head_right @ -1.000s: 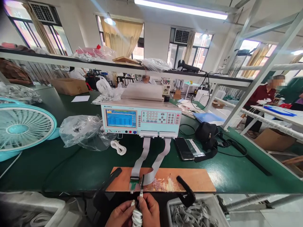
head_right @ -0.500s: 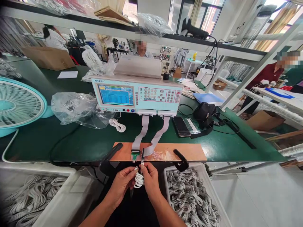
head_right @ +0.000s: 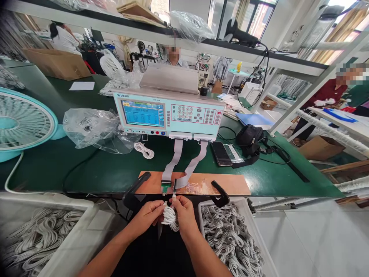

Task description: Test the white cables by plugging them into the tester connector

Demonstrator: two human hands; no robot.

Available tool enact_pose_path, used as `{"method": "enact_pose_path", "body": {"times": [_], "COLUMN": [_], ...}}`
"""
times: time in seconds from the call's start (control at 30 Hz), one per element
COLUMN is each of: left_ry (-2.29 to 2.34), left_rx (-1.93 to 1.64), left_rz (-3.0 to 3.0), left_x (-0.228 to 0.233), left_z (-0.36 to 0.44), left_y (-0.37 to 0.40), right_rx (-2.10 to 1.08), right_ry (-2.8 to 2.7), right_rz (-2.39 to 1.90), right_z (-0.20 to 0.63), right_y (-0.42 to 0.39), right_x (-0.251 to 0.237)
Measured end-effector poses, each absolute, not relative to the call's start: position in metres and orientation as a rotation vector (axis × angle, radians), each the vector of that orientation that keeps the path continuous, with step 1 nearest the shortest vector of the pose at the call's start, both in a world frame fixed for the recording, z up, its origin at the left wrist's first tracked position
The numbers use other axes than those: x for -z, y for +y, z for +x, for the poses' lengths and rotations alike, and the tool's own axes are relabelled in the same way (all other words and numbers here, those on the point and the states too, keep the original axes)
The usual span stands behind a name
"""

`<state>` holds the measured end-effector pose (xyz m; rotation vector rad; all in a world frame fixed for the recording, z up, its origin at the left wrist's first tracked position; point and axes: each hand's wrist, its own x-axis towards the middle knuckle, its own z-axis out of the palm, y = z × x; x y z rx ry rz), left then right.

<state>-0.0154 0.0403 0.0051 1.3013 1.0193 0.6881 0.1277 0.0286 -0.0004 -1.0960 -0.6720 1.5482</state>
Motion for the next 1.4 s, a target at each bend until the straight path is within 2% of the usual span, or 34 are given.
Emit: {"method": "enact_pose_path", "body": {"times": [0.2,0.57,1.4], "left_ry": [1.089,1.120,1.168], "left_rx": [-0.941,-1.163,-1.367], "left_rz": [1.163,0.961,0.807], "left_x": [0.001,0.002,0.010], "left_z": [-0.007,0.005,0.027], "left_y": [0.043,0.038,0.036], "right_rx": [-1.575,-1.554,-1.581], "right_ry": [-0.555,-0.773,-0.649], "right_rz": [-1.054,-1.077,-1.124], "right_z": [0.123,0.133,0.133], "right_y": [0.031,0.032,0.033], "right_x": [-0.002,0.003,0.006]}}
